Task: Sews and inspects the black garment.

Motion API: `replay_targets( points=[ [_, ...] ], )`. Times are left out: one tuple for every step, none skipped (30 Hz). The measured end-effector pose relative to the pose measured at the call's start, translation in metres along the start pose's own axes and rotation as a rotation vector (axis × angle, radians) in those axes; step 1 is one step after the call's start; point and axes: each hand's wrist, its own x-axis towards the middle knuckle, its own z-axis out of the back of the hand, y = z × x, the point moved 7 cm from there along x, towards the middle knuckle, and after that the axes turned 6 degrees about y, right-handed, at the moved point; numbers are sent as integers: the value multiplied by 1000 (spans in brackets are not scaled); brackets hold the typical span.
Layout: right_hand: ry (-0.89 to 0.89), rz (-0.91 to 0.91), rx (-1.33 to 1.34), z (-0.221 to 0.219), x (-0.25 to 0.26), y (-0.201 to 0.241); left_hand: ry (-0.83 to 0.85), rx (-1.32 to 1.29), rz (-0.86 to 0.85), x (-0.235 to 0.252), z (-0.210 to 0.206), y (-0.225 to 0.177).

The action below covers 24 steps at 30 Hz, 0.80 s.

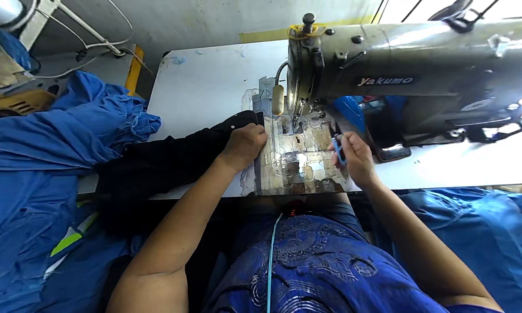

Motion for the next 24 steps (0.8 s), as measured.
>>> replay_targets(
  points=[
    [71,-74,161,-11,-1,0,-33,5,-15,-2,-1,0],
    [139,-141,277,-21,-1,2,-39,-23,9,-3,-2,2],
    [210,-212,352,-33,-1,5,-17,-90,72,-4,-2,4],
    [283,-286,402,-45,-1,8,43,-204,166,-3,-2,9],
    [358,-350,434,-57,0,10,122,-339,266,-1,0,14],
    [433,-395,460,-70,2,11,192,-463,347,1,2,21],
    [495,-420,494,-82,4,11,218,-555,390,2,4,28],
    [546,-435,517,-94,6,13,225,-630,418,2,4,34],
    [589,-445,533,-105,9,15,227,-697,436,2,4,40],
    [621,-458,536,-115,12,17,227,-755,449,1,2,44],
    [644,-472,532,-123,16,18,229,-811,468,1,1,46],
    [650,-489,536,-130,20,18,228,-873,502,0,-1,47],
    [645,-511,545,-135,24,15,219,-937,548,-2,-3,49],
    [638,-536,552,-138,28,12,198,-995,592,-3,-6,51],
    [630,-556,554,-139,31,11,171,-1045,625,-4,-8,52],
    [619,-564,553,-139,33,11,139,-1091,648,-5,-9,54],
    [611,-562,541,-137,35,12,102,-1132,659,-6,-9,55],
    [600,-553,530,-135,36,12,61,-1168,664,-7,-10,56],
    [591,-539,516,-132,37,12,25,-1201,665,-8,-11,56],
    [591,-525,496,-130,38,11,-7,-1230,663,-9,-12,57],
    [603,-519,479,-129,40,12,-37,-1251,668,-9,-13,58],
    [622,-521,467,-128,41,13,-62,-1265,675,-10,-14,58],
    [639,-527,466,-128,42,13,-83,-1273,679,-10,-14,58],
    [653,-538,480,-129,43,12,-97,-1279,682,-9,-14,57]
  ],
)
